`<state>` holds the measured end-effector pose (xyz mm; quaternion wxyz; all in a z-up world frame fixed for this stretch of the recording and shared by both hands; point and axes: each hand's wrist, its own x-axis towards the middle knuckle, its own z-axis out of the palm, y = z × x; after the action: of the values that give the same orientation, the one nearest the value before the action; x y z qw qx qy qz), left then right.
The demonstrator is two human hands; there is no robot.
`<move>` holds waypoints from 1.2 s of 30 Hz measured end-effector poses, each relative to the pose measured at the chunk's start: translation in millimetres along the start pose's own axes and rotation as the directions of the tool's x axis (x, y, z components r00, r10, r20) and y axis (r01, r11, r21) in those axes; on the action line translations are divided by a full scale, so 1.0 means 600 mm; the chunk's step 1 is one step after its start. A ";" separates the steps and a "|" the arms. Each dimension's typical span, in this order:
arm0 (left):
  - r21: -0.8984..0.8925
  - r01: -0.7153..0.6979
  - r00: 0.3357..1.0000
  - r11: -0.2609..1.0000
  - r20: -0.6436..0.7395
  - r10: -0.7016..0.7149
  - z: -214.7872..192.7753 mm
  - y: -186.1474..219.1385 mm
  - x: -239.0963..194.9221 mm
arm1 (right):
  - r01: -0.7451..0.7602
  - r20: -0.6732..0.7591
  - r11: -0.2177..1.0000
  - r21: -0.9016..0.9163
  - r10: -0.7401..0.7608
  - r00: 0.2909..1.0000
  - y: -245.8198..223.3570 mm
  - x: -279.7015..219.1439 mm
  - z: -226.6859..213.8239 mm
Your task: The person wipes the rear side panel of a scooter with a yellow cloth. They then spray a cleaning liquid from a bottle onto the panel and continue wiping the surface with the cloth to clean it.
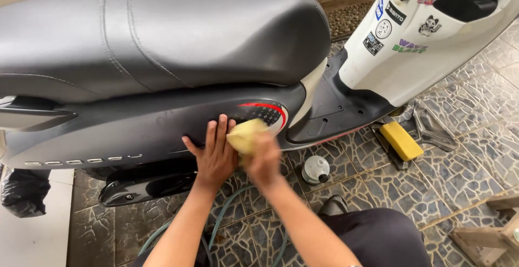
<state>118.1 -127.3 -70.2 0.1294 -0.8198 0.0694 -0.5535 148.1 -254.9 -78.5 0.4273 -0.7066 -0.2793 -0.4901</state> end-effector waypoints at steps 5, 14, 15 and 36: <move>0.067 0.000 1.000 0.998 -0.030 0.002 0.018 0.005 -0.006 | -0.022 0.006 0.995 0.099 0.022 1.000 0.151 -0.138 0.036; 0.131 0.013 0.994 0.991 -0.112 0.002 0.041 0.014 -0.010 | -0.706 0.040 0.696 -0.130 0.715 0.698 0.132 -0.161 0.015; 0.143 0.015 0.991 0.990 -0.130 0.004 0.042 0.015 -0.016 | -0.654 -0.043 0.753 -0.068 0.653 0.756 0.074 -0.162 0.034; 0.059 -0.055 0.996 0.997 -0.073 0.059 0.049 0.053 -0.001 | -0.699 -0.007 0.714 -0.046 0.699 0.715 0.098 -0.164 -0.023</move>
<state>145.8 -153.6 -90.3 0.1656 -0.7924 0.0818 -0.5814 153.8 -293.1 -187.5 0.5631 -0.7718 0.0172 -0.2948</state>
